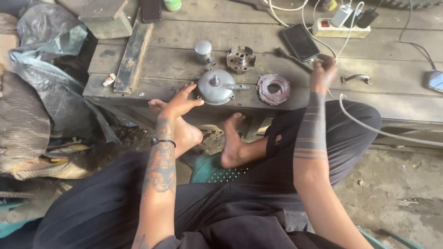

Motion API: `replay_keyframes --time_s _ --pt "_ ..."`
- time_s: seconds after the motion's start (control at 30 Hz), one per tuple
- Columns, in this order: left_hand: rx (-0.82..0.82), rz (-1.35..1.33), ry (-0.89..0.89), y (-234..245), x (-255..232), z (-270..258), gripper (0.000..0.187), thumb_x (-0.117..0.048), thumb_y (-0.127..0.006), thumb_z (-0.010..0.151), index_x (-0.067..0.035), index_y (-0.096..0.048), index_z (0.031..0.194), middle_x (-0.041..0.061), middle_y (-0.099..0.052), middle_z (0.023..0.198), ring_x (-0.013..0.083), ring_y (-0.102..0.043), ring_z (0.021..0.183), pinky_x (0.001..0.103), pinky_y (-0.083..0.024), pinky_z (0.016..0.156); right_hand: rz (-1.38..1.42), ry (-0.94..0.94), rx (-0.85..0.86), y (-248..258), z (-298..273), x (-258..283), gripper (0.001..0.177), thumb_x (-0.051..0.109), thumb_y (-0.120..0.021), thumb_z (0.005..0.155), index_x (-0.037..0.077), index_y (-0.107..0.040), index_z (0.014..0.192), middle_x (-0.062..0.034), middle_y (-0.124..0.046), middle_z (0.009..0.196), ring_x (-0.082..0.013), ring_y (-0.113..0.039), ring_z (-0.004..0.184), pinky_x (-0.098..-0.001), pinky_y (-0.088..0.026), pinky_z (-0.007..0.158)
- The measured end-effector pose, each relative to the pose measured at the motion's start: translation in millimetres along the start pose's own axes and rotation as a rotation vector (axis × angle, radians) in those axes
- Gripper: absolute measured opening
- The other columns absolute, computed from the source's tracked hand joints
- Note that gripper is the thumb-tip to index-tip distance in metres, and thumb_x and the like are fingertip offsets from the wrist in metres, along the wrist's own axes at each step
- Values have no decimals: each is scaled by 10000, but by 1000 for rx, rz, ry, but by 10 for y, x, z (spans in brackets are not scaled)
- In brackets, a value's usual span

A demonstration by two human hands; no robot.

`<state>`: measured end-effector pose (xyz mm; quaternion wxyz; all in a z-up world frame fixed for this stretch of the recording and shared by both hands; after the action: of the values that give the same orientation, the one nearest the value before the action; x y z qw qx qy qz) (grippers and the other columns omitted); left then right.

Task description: The person sits cross-legged and cleans a round metal mechanical part using a wire brush. They scrub the surface and edges of the part, rotate it to access different areas, and place it on a wooden table surrounded by other disassembled components.

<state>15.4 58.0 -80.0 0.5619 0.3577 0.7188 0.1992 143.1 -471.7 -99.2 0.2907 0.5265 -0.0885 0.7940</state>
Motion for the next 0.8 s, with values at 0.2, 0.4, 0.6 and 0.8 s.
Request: replay_keyframes --time_s 0.2,0.4,0.6,0.8 --pt "148 18 211 177 -133 201 800 -403 -743 838 -145 -447 1536 119 -418 1602 277 -316 1514 475 -256 1259 -766 115 196 -366 -305 574 310 58 -756 862 210 -743 1132 -31 -620 1143 -288 -596 1091 -506 -483 954" --pt "183 80 253 365 -405 113 707 -349 -715 872 -174 -504 1524 101 -495 1553 320 -386 1478 526 -333 1197 -901 69 230 -420 -321 265 342 104 -770 848 228 -703 1160 8 -533 1130 -258 -496 1108 -505 -360 991" --pt "176 73 269 319 -502 12 715 -335 -690 898 -135 -465 1547 102 -451 1591 339 -355 1500 519 -331 1196 -969 25 218 -385 -444 588 185 145 -736 903 233 -725 1065 19 -486 1084 -227 -448 1082 -424 -375 942" --pt "120 186 305 160 -180 484 749 -439 -781 812 -236 -525 1486 54 -487 1568 303 -408 1473 547 -380 1165 -789 161 160 -312 -485 375 198 60 -707 938 148 -646 1105 -87 -507 1083 -334 -558 1059 -499 -502 883"
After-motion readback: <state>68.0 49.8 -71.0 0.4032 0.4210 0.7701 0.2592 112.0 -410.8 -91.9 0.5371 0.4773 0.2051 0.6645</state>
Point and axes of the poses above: each hand's wrist, its own z-axis towards the middle knuckle, its own y-axis out of the back of the hand, x = y × z, the point moved 4 cm from there along z, towards the middle knuckle
